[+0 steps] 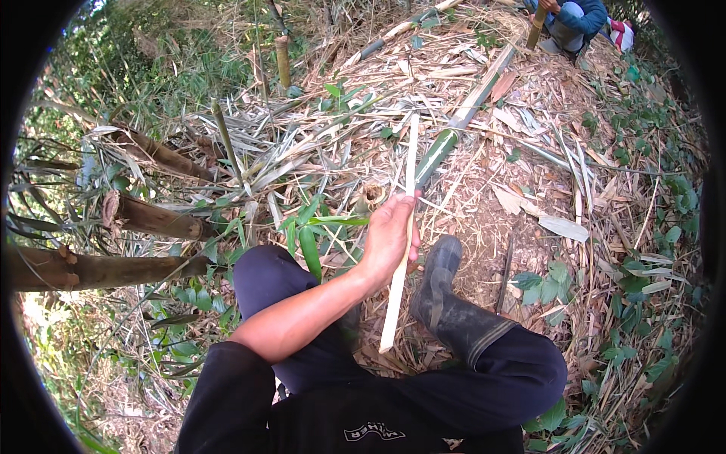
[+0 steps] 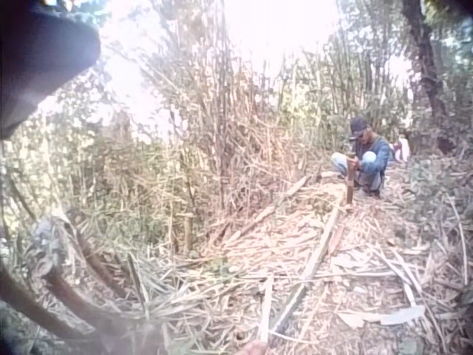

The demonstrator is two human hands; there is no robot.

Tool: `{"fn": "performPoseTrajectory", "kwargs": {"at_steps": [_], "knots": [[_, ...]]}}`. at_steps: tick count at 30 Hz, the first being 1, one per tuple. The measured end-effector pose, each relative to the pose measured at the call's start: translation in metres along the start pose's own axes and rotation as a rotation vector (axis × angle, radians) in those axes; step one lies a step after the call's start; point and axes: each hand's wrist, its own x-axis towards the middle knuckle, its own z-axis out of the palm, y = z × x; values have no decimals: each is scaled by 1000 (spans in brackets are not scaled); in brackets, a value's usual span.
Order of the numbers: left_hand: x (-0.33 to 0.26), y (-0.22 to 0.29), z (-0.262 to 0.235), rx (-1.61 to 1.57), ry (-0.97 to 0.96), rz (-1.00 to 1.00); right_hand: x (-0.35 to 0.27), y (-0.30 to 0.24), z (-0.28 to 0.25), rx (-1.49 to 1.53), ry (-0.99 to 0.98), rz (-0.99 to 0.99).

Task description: The person uses a machete to shave and split a bamboo stalk, first removing a strip from a standing stalk and then sitting on the ground to further thin and shape the piece by repeatedly shaving its surface.

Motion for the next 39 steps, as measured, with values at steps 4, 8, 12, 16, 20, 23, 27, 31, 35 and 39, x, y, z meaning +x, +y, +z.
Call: {"fn": "performPoseTrajectory", "kwargs": {"at_steps": [4, 8, 12, 16, 20, 23, 27, 31, 35, 39], "knots": [[-1, 3, 0, 108, -20, -3, -2, -2, 2, -6, -10, -3], [2, -5, 2, -44, 51, 77, -3, -13, 7, -15, -23, -23], [5, -5, -2, -56, 6, 155, -7, -19, 10, -20, -30, -29], [5, -4, 3, 46, -50, 143, -10, -19, 15, -2, -24, -24], [3, -3, 1, 35, 41, 69, -16, -34, 24, 15, -23, -7], [-2, -3, 0, -34, -24, 112, -11, -46, 20, 30, -27, -20], [-2, -10, 4, -38, -41, 66, -16, -32, 19, 58, -29, 15], [-4, -9, 7, -43, -129, 101, -19, -25, 21, 59, -29, 42], [-3, -12, 2, -38, -114, 97, -18, -31, 21, 44, -27, 42], [-2, -9, 1, -165, -169, -75, -25, -20, 19, 30, -32, 63]]}}
